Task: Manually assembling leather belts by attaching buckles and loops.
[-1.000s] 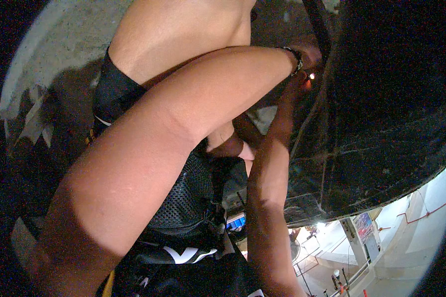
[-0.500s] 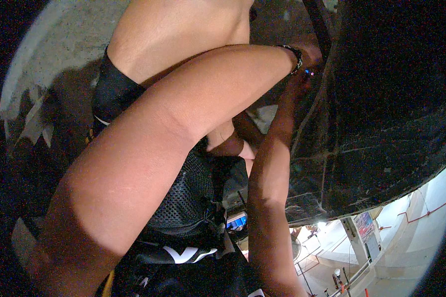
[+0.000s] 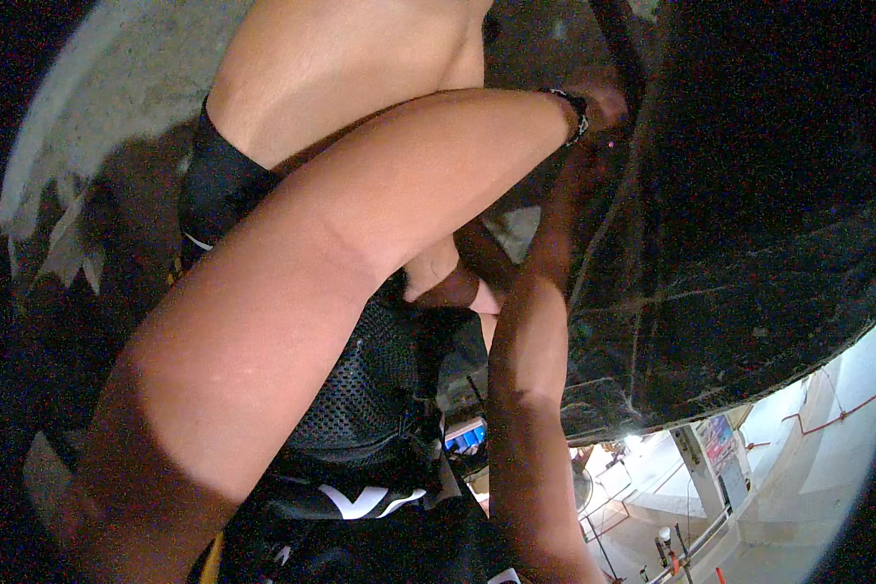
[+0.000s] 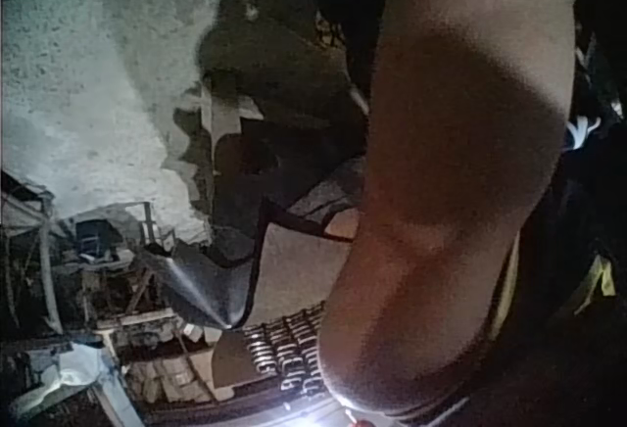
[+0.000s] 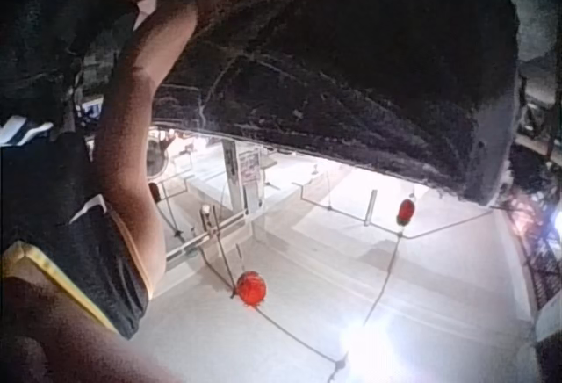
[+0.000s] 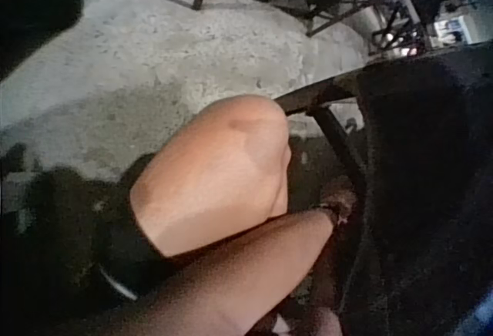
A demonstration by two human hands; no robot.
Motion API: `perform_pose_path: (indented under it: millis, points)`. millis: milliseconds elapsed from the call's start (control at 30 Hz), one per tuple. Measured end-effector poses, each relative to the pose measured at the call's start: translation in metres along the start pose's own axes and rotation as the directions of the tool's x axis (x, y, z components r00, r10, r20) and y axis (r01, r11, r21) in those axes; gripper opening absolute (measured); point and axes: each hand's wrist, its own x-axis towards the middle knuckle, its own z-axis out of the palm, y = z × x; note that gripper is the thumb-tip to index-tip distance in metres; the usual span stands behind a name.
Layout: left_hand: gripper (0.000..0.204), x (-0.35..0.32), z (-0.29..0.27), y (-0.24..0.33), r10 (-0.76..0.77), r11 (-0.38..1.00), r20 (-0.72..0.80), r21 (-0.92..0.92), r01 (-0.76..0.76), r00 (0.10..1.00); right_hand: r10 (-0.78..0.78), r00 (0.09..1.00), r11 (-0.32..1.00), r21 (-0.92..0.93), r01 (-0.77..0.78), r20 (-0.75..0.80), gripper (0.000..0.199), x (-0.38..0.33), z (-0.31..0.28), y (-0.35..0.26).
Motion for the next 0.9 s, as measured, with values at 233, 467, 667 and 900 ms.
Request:
perform_pose_path:
  millis: [233,467,667,900]
  points:
    - [0.033,-0.004,0.004,0.012,0.053,0.995,0.027,0.085,-0.055,0.998,0.086,0.995,0.991,0.106,-0.081,-0.044,0.057,0.093,-0.030,0.128]
    - [0.031,0.000,-0.014,-0.027,-0.015,0.981,0.125,0.195,-0.010,0.992,-0.253,0.967,0.960,0.127,0.250,0.009,0.051,0.058,0.042,0.135]
    - [0.031,0.041,0.021,-0.068,0.016,0.987,0.091,0.155,-0.030,0.996,-0.155,0.986,0.906,0.408,0.116,0.066,0.047,0.044,0.051,0.109]
    - [0.028,0.043,0.068,0.025,0.205,0.977,0.102,0.035,-0.210,0.973,-0.359,0.907,0.931,-0.019,0.364,-0.222,0.047,0.090,-0.045,0.094]
